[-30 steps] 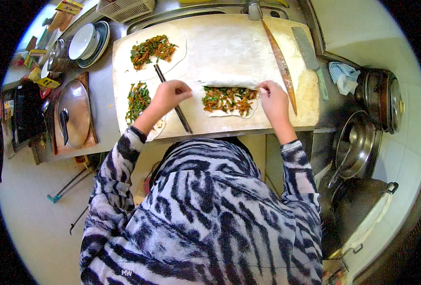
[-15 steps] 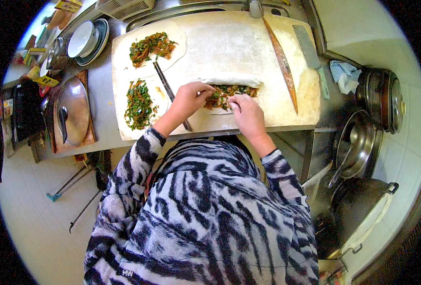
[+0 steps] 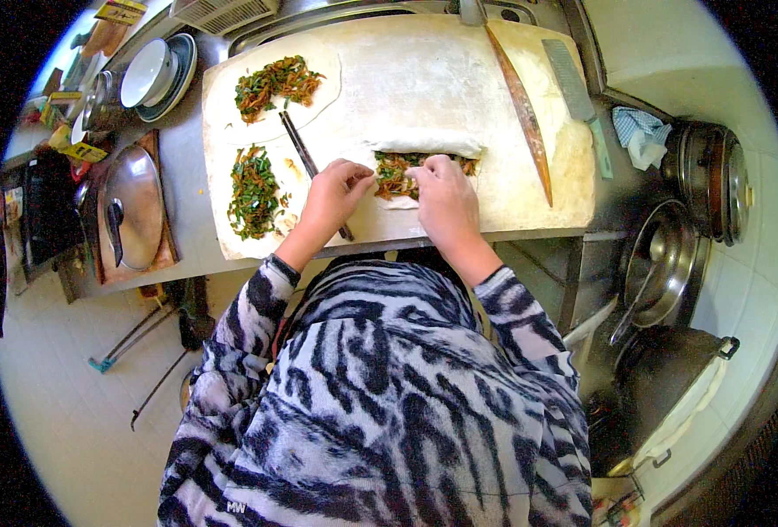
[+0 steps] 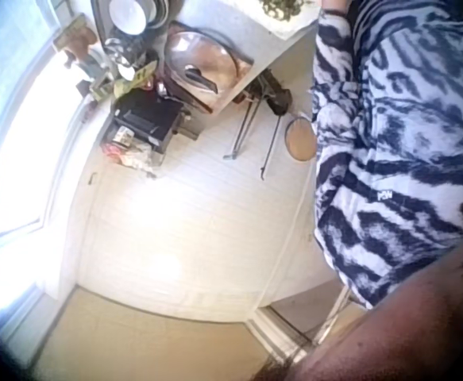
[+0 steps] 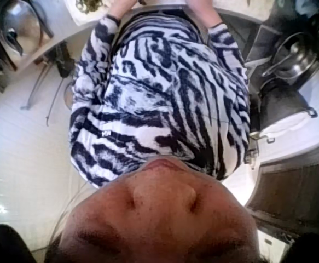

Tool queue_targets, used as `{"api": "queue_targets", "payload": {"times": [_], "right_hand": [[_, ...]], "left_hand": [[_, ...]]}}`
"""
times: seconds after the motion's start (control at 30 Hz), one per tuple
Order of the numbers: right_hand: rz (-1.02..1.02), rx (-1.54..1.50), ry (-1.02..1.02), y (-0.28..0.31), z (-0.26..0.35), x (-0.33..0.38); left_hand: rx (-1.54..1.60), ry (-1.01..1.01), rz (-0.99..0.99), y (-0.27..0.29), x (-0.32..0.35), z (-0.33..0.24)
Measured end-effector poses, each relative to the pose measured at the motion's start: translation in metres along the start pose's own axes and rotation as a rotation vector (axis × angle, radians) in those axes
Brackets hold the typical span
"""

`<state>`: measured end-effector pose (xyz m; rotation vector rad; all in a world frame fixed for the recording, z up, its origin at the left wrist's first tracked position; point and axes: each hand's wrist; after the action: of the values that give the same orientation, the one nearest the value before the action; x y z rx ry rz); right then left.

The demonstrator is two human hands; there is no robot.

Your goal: The person transfers cooked vegetable filling from a wok onto three flatbreads laid out on a cutting board using a ladle and chopsticks. They then roll the flatbreads into wraps.

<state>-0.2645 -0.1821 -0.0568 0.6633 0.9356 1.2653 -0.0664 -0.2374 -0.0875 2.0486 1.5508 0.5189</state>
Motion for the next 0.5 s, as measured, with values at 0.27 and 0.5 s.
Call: {"api": "queue_targets", "payload": {"times": [0.27,0.5], "right_hand": [[-0.078,-0.05,-0.133,0.013,-0.017,0.007],[-0.222,0.038,0.016,0.02,-0.063,-0.042]], "left_hand": [[-0.06,-0.018,-0.087,-0.02,0.008,-0.007],[-0.069,-0.272,-0.236,-0.004,-0.041,-0.008]]}}
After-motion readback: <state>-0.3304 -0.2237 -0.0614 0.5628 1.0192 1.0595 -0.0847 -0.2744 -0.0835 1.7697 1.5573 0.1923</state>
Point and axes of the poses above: each hand's wrist, its own x-axis away from the middle knuckle, its own y-axis out of the back of the hand, z = x × y, and after that the axes turned 7 degrees about -z, right-handed
